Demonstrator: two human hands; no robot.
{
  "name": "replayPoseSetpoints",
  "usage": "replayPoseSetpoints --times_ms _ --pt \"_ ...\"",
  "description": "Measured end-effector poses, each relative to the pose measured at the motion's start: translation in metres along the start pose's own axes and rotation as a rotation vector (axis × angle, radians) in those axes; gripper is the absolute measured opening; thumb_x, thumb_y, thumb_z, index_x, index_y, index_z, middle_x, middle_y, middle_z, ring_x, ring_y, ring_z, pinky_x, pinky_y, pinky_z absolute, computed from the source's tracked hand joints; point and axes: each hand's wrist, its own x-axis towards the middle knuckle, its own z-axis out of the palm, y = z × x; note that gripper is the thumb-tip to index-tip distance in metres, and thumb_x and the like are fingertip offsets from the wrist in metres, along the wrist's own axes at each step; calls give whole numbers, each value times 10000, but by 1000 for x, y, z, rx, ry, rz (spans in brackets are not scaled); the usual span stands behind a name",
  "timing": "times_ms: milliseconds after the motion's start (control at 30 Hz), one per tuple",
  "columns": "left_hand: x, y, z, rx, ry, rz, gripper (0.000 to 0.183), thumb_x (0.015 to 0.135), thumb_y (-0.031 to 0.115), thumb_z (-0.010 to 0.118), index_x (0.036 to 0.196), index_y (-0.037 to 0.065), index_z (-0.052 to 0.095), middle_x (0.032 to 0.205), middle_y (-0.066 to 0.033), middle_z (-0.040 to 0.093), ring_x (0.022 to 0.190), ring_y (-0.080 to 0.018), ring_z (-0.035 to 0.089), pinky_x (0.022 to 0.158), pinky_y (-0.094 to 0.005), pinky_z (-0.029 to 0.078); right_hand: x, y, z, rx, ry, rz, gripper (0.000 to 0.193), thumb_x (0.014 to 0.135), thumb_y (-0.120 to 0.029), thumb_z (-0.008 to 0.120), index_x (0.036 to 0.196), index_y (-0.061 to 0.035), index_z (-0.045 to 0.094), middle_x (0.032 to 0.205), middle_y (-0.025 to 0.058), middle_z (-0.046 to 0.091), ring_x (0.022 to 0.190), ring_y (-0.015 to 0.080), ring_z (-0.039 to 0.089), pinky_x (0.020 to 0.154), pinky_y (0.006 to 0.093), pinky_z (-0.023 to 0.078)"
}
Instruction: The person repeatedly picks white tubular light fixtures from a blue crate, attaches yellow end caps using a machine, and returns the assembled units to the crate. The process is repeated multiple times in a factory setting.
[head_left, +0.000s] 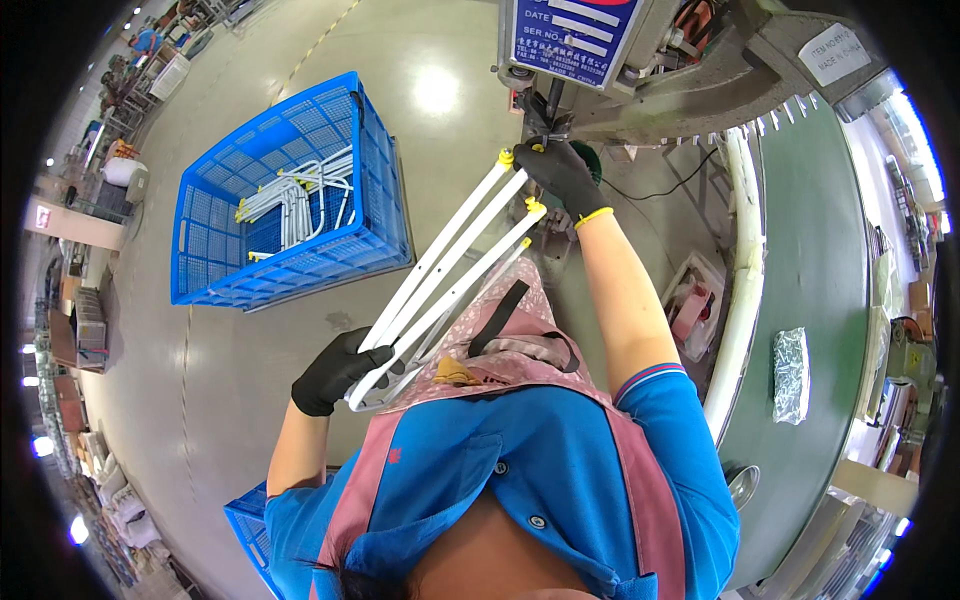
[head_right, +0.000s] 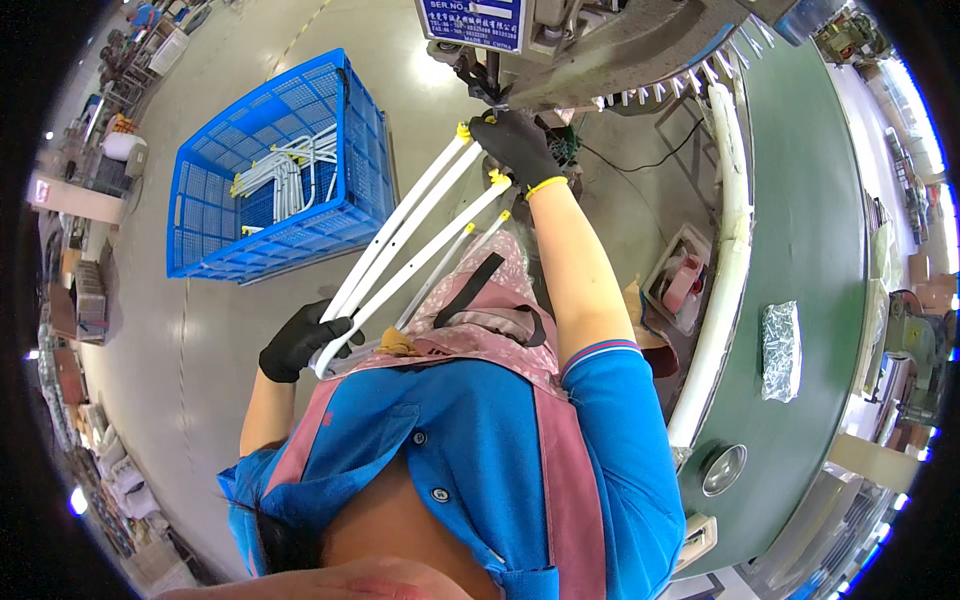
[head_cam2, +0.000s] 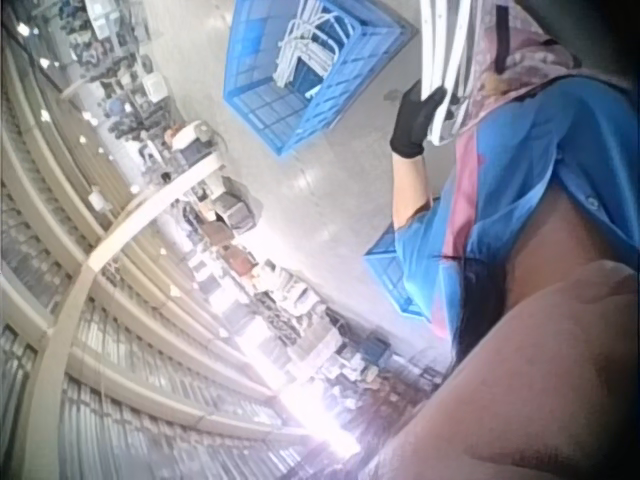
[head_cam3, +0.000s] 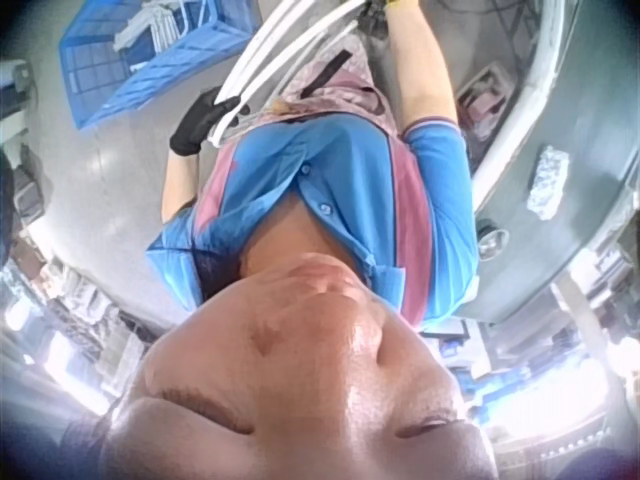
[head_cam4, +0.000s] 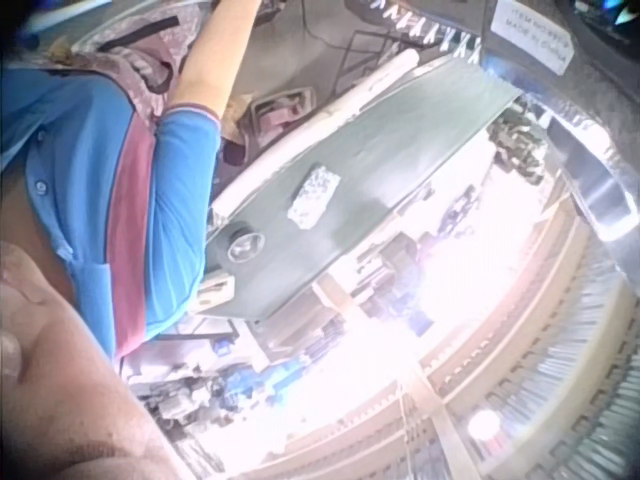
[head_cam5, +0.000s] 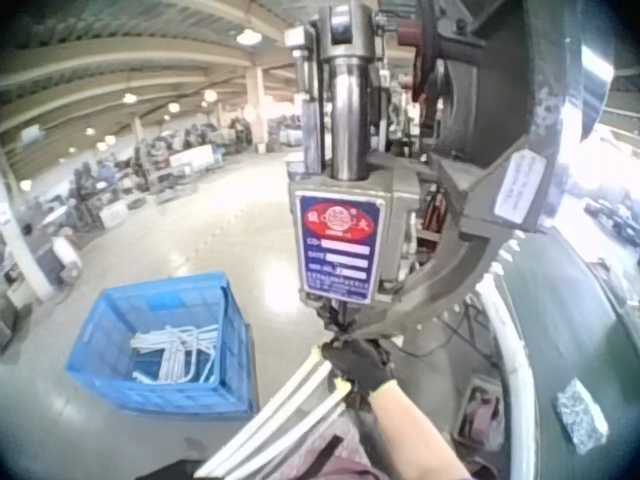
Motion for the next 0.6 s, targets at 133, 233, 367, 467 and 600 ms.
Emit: replayPoseSetpoints --times_ms 133,233,367,467,600 --pt "0 -6 8 -3 -41 20 348 856 185 647 1132 -19 585 944 -84 674 801 -123 618 730 -273 483 -7 12 11 -87 51 -282 315 815 -332 627 873 -23 628 656 71 586 598 177 562 590 320 442" --pt "7 -19 10 -26 -8 49 372 826 137 669 1140 -36 571 898 -115 672 740 -150 629 695 -281 514 -14 1 6 27 -92 80 333 857 -336 620 941 -15 618 710 15 576 657 86 520 618 264 431" --pt "17 -30 4 -21 -40 28 402 800 111 682 1157 -35 568 924 -119 677 789 -158 641 724 -286 516 -44 1 -10 268 -102 38 334 897 -327 592 1010 -15 627 816 12 605 780 77 554 694 236 453" --pt "21 -34 4 20 -47 93 413 784 89 683 1161 -35 567 944 -127 678 835 -169 646 752 -295 516 -67 27 -12 612 2 211 263 900 -264 587 994 -22 633 851 30 627 790 100 572 729 259 466" --pt "20 -33 8 -46 -93 87 432 763 73 691 1163 -34 569 970 -132 675 870 -183 648 783 -310 512 -74 67 6 30 -121 -64 205 817 -199 647 897 -10 654 848 86 645 785 166 597 731 305 476"
